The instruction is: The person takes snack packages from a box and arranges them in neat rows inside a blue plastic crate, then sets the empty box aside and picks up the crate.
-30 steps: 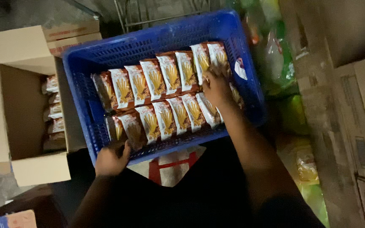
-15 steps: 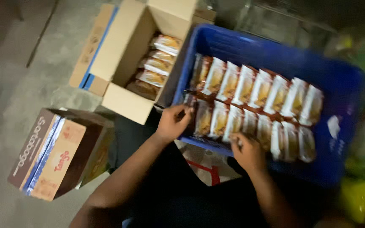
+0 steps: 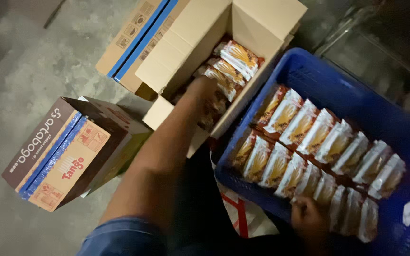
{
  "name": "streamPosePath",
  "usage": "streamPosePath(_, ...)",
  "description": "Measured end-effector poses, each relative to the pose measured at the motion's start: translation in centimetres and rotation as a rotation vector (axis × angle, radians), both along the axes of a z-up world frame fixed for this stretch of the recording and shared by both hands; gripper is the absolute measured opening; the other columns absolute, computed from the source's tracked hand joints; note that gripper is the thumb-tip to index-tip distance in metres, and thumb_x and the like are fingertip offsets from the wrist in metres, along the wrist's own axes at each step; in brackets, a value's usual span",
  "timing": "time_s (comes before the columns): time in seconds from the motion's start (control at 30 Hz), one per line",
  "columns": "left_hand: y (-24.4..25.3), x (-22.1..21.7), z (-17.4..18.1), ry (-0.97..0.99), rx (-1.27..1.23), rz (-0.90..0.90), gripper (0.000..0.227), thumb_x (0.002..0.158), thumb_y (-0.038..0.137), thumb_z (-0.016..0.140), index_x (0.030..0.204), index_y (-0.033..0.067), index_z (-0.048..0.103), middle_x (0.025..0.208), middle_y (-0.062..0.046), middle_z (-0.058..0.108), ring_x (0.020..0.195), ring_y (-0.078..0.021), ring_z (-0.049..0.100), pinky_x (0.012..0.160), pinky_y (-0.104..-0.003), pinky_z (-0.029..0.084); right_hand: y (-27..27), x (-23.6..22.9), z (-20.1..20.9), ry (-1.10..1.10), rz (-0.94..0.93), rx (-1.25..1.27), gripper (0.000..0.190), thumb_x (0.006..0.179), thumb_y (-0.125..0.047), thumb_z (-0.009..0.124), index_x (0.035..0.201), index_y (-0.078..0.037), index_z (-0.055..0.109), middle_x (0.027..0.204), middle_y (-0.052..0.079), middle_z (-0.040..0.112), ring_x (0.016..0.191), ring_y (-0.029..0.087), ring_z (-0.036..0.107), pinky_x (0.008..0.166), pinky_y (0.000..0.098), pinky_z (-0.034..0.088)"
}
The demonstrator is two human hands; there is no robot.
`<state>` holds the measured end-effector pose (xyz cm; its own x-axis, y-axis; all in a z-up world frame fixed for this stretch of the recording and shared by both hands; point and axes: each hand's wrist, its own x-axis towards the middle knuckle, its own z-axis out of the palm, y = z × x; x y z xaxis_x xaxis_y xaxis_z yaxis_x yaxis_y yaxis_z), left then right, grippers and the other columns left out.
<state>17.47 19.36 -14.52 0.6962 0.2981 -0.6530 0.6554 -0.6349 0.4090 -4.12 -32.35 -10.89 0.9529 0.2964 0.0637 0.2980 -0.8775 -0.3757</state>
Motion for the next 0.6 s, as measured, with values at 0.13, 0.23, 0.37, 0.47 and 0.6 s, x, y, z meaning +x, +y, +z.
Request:
streamPosePath(0.13,-1.2,0.6,2.9,0.169,-0.017,-0.149,0.042,0.089,0.018,0.058,0.126,0.0027,0.069,0.133,-0.019,0.067,0.121,-0.0336,0.068,0.09,-0.045,0.059,0.0,-0.5,0.7,0.163,-0.159,-0.045,0.011,0.09,-0.029,0.068,0.087,-0.019,0.071,0.077,0.002,0.07,0.069,0.021,0.066,0.071,0.0371,0.049)
streamPosePath(0.23,-2.1,1.3,4.4,0.321,0.003,0.078,0.064,0.073,0.032,0.094,0.131,0.0197,0.071,0.141,-0.002,0.065,0.127,-0.0231,0.064,0.091,-0.042,0.06,-1.1,-0.3,-0.1,-0.034,-0.016,-0.266,0.013,0.085,-0.033,0.065,0.078,-0.025,0.072,0.071,0.001,0.07,0.086,0.029,0.069,0.131,0.0486,0.032)
streamPosePath(0.37,-2.3,1.4,3.7,0.273,-0.062,0.197,0.039,0.094,0.019,0.063,0.133,0.0153,0.07,0.141,-0.009,0.064,0.131,-0.0291,0.061,0.098,-0.043,0.055,-3.7,-1.2,-1.5,0.168,-0.141,-0.176,0.013,0.092,-0.032,0.068,0.1,-0.025,0.076,0.1,0.001,0.076,0.09,0.025,0.071,0.082,0.0396,0.055)
streamPosePath(0.47,-2.7,1.9,2.3,0.215,-0.009,0.18,0.032,0.092,0.021,0.07,0.123,0.0195,0.076,0.131,-0.005,0.071,0.125,-0.0284,0.065,0.09,-0.044,0.058,-3.7,-1.3,-2.4,0.037,-0.087,-0.102,0.011,0.091,-0.035,0.069,0.095,-0.025,0.075,0.094,0.0,0.074,0.084,0.025,0.068,0.076,0.0399,0.051)
streamPosePath(0.6,-3.2,0.1,1.1,-0.268,0.232,-0.25,0.037,0.092,0.011,0.051,0.121,0.0085,0.075,0.114,-0.014,0.076,0.103,-0.0315,0.075,0.081,-0.046,0.061,0.5,-0.3,1.6,0.248,-0.247,-0.087,0.013,0.09,-0.027,0.061,0.092,-0.022,0.073,0.083,0.004,0.075,0.076,0.022,0.073,0.07,0.0375,0.051)
